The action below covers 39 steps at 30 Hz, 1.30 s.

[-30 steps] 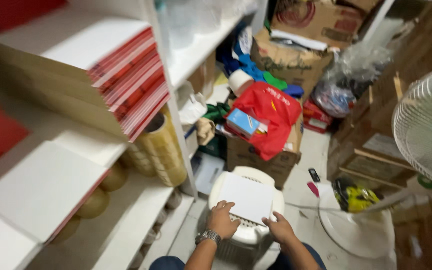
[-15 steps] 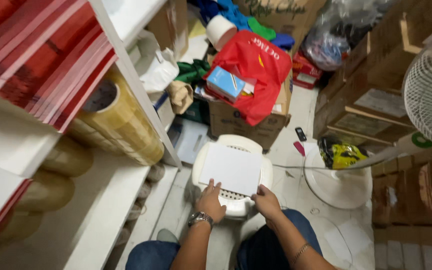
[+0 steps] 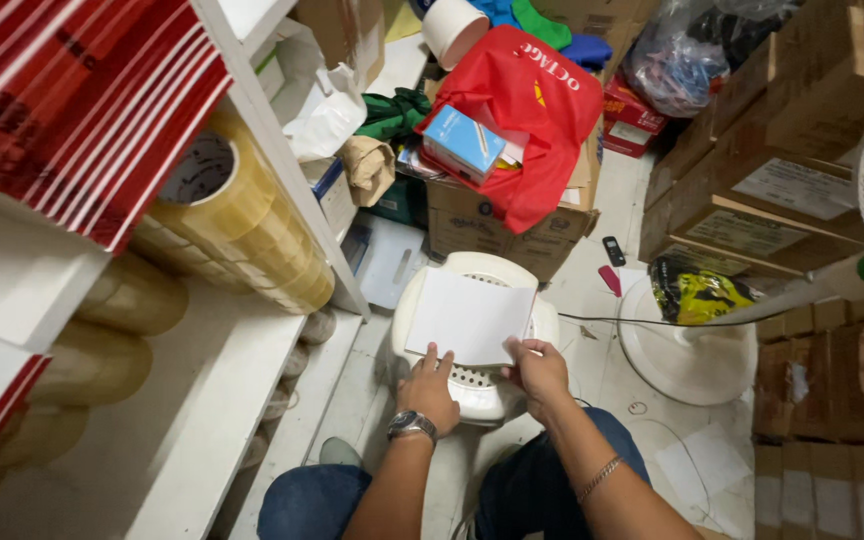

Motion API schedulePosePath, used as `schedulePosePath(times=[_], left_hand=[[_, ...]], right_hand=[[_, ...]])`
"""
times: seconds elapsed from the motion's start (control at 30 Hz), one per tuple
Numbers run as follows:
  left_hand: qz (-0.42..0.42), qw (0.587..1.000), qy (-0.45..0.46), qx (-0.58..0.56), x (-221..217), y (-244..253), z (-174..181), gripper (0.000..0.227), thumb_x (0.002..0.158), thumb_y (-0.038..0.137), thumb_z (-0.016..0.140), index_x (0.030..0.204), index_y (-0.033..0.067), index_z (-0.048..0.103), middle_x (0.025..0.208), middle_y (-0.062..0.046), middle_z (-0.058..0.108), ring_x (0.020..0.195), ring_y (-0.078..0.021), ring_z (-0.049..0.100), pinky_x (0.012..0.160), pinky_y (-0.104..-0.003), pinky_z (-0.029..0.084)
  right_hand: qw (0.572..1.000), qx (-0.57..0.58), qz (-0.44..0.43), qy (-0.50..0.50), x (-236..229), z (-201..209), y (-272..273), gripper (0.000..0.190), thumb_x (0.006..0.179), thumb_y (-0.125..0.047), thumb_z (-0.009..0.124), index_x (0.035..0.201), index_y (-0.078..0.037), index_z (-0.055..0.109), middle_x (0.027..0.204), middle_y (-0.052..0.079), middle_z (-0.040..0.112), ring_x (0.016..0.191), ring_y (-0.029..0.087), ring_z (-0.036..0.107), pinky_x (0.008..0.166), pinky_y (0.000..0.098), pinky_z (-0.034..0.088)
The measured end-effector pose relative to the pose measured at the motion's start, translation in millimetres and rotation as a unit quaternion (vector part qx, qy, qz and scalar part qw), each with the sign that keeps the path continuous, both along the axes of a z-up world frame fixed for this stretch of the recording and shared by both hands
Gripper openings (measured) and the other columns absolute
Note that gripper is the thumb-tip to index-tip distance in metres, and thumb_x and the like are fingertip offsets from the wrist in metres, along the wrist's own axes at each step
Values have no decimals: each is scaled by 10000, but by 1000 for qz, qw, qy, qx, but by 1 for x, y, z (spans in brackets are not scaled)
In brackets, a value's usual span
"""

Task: The person organizes stacks of paper and brochures on storage shelves by hand, moving them between different shelf levels and aligning the edges.

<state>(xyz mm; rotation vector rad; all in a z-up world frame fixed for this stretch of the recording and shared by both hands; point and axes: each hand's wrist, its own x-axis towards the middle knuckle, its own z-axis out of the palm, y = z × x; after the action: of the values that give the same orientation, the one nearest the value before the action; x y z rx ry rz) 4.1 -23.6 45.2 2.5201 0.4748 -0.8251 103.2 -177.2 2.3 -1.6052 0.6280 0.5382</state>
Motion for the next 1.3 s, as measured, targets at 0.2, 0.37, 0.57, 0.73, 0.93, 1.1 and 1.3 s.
schedulePosePath(times=[0.2, 0.37, 0.57, 0.73, 0.93, 1.1, 1.3], left_hand=[[231, 960, -134, -85, -6, -13, -42, 611, 927, 422, 660, 1503, 304, 493, 1421, -4, 491, 1366, -227, 522, 1088, -445, 490], [472, 787, -180, -355, -9, -43, 11, 547, 1056, 542, 370, 1553, 323, 439, 1514, -203, 515, 1254, -357, 574, 953, -411, 540], [625, 502, -218, -557, 3, -64, -14, 764, 833, 55, 721, 1541, 116, 439, 884, -120, 638, 634, -177, 551, 587, -306, 472], [566, 461, -260, -631, 11, -61, -44, 837, 724, -55, 535, 1543, 72, 422, 1060, -242, 623, 912, -351, 632, 880, -428, 520], [555, 485, -271, -620, 9, -58, -7, 811, 796, -119, 524, 1564, 123, 428, 969, -195, 697, 661, -186, 589, 554, -277, 488], [482, 594, -364, -530, -1, -45, 71, 813, 759, -14, 759, 1513, 202, 546, 917, -93, 571, 550, -117, 460, 465, -249, 380], [209, 636, -633, -389, -26, 1, 216, 758, 817, 139, 759, 1506, 103, 444, 1443, -151, 611, 1269, -187, 608, 1101, -296, 453]], right_hand=[[993, -60, 49, -90, -1, -3, 6, 692, 758, -63, 829, 1382, 56, 557, 753, 100, 605, 585, 193, 642, 535, 311, 564], [984, -49, 53, -166, -36, 59, 13, 715, 740, -31, 782, 1418, 11, 559, 773, 90, 586, 619, 163, 635, 549, 299, 557], [975, -27, 64, -210, -89, 133, 15, 638, 761, -97, 717, 1381, -166, 582, 742, 0, 581, 615, 135, 590, 675, 300, 528], [950, 58, 127, -279, -100, 150, 3, 981, 694, -26, 839, 1576, -158, 430, 906, 34, 605, 632, 89, 548, 714, 229, 479], [953, 54, 143, -263, -107, 179, -11, 1051, 667, 65, 850, 1599, -215, 451, 1000, 10, 568, 672, 99, 566, 698, 252, 544], [946, 181, 51, -262, -94, 168, -17, 753, 793, -126, 743, 1500, -203, 495, 1276, 153, 624, 929, 263, 655, 659, 426, 588], [862, 284, 50, -417, -103, 237, 3, 849, 754, -162, 685, 1537, -124, 359, 1439, 193, 535, 721, 191, 605, 638, 473, 639]])
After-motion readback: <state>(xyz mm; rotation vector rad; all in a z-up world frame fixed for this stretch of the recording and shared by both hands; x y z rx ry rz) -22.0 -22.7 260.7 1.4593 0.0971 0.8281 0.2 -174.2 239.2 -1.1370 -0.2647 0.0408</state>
